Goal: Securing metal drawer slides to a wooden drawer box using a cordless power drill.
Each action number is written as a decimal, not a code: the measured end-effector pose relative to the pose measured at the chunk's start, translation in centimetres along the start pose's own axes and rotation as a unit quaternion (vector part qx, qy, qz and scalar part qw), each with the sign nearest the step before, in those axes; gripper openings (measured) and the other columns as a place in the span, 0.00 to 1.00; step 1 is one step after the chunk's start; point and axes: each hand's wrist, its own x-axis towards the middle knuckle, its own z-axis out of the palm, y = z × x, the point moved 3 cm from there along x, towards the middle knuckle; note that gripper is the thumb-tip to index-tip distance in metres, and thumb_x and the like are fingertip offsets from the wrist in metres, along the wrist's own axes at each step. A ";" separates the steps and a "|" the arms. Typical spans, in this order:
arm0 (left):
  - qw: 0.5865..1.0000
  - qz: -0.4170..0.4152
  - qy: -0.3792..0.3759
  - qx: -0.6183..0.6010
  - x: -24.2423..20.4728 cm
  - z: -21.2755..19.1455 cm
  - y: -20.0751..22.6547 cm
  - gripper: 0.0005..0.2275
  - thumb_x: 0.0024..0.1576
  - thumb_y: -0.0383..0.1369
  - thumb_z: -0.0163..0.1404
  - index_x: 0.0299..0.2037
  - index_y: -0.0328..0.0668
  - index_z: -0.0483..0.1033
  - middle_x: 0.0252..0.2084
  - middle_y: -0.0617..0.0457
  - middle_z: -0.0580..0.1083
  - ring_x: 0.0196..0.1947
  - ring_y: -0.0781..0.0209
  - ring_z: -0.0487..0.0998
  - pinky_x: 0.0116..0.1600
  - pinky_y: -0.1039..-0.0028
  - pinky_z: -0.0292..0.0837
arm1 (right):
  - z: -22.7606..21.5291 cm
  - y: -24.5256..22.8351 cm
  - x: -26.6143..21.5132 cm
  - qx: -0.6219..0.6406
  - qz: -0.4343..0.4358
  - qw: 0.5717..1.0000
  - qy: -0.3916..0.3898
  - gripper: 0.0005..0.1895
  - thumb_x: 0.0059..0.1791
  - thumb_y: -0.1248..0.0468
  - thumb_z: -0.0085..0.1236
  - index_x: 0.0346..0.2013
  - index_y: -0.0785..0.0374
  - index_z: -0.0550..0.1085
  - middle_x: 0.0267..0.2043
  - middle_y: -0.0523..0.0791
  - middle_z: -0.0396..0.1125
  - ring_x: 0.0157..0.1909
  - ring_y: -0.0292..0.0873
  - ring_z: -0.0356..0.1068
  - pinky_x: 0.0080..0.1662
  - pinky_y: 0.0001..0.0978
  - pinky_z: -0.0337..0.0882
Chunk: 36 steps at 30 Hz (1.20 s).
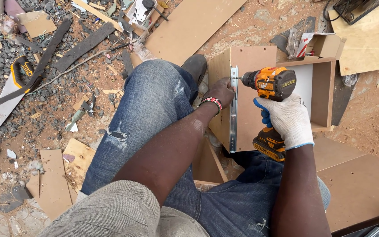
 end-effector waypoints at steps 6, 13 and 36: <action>1.000 -0.002 -0.005 -0.002 -1.6 -1.1 1.2 0.09 0.72 0.44 0.50 0.44 0.54 0.80 0.52 0.39 0.85 0.66 0.35 0.86 0.67 0.49 0.81 | 0.0 0.0 0.0 -0.004 0.000 1.000 0.002 0.16 0.56 0.55 0.80 0.36 0.65 0.86 0.26 0.51 0.77 0.26 0.44 0.79 0.29 0.39 0.83; 1.000 0.001 0.001 -0.011 -1.0 -0.7 0.8 0.09 0.71 0.43 0.51 0.44 0.53 0.80 0.52 0.37 0.85 0.66 0.32 0.86 0.68 0.48 0.81 | 0.3 -0.3 -0.4 -0.030 -0.016 0.999 0.008 0.18 0.55 0.52 0.81 0.33 0.62 0.85 0.24 0.49 0.76 0.24 0.43 0.77 0.28 0.38 0.81; 0.882 -0.037 -0.071 -0.465 -0.5 -0.8 4.8 0.23 0.70 0.53 0.51 0.51 0.40 0.86 0.23 0.54 0.70 0.16 0.62 0.73 0.22 0.68 0.75 | -2.9 0.9 -4.8 0.056 -0.051 0.996 0.055 0.21 0.55 0.50 0.83 0.26 0.58 0.83 0.22 0.48 0.76 0.25 0.44 0.79 0.31 0.37 0.78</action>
